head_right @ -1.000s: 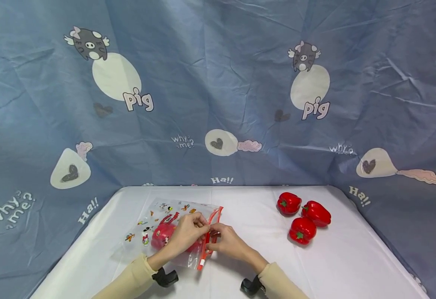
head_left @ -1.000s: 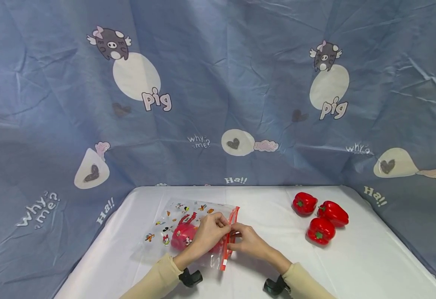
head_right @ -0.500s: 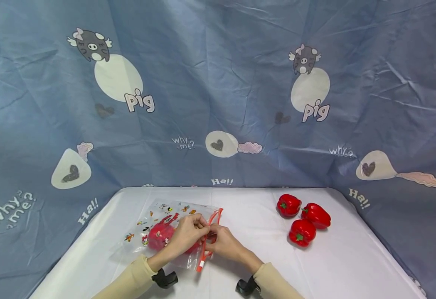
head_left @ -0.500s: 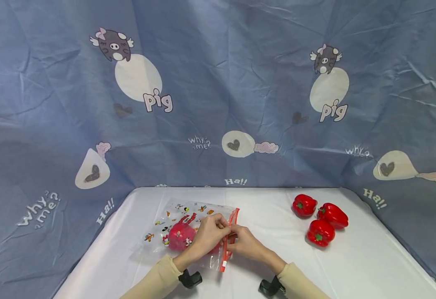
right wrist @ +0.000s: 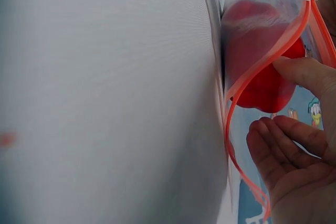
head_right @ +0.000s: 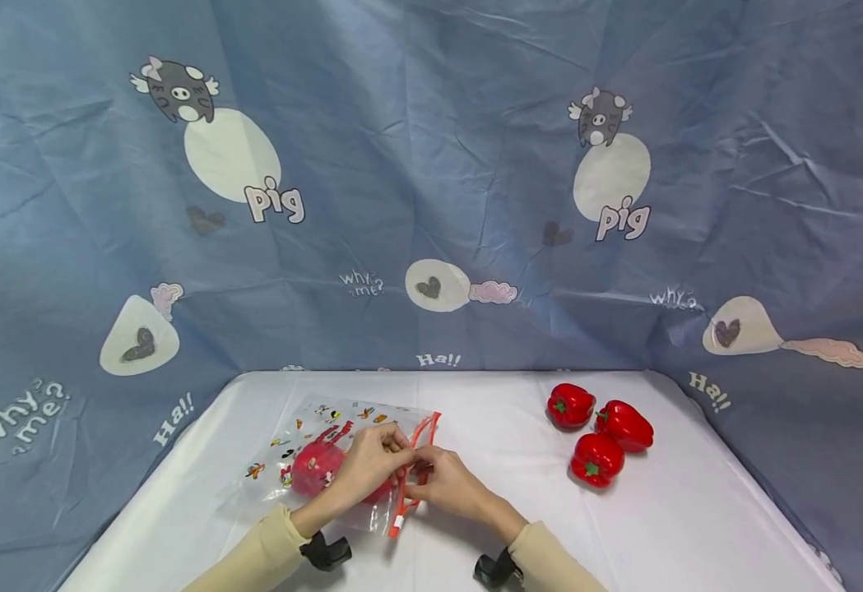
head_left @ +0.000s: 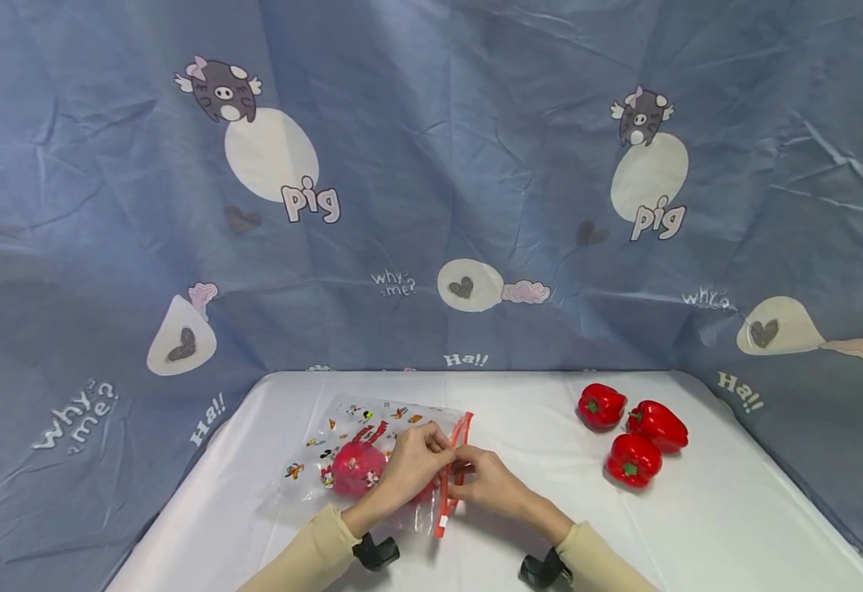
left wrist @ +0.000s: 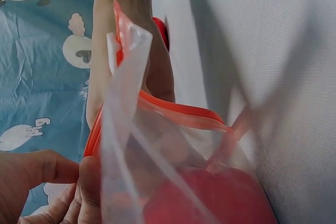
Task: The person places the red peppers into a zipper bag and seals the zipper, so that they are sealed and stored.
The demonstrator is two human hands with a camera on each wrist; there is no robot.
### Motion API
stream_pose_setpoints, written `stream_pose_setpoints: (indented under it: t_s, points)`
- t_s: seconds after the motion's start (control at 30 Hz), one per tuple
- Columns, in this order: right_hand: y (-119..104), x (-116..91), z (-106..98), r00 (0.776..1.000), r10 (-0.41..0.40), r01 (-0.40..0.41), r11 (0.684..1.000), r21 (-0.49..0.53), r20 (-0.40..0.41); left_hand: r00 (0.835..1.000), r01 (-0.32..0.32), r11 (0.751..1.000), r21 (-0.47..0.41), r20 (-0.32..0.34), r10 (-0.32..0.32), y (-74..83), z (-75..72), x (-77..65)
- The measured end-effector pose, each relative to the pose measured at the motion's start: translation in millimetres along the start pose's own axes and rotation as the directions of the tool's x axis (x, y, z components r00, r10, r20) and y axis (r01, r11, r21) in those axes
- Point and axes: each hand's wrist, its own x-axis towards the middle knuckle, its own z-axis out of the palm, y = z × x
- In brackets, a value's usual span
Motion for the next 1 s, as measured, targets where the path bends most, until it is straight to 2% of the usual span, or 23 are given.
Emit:
stream_pose_setpoints:
  t_s: [0.2, 0.57, 0.8, 1.0]
  points:
    - [-0.3, -7.7, -7.8, 1.000, 0.008, -0.008, 0.999, 0.042, -0.009, 0.999, -0.038, 0.998, 0.051, -0.024, 0.039, -0.6, 0.0, 1.9]
    - [7.6, -28.2, -24.0, 0.999, 0.012, -0.010, 0.998, 0.063, -0.030, 0.999, -0.020, 0.997, 0.073, -0.034, 0.023, -1.5, 0.3, 0.9]
    - [11.8, -41.6, -38.5, 0.997, 0.054, -0.051, 0.996, 0.068, -0.049, 0.999, -0.022, 0.996, 0.084, -0.033, 0.025, -2.0, 0.6, 0.7]
    - [0.4, -56.0, -53.6, 0.995, 0.078, -0.073, 0.995, 0.070, -0.070, 0.999, -0.028, 0.995, 0.094, -0.036, 0.031, -2.0, 1.2, 0.0]
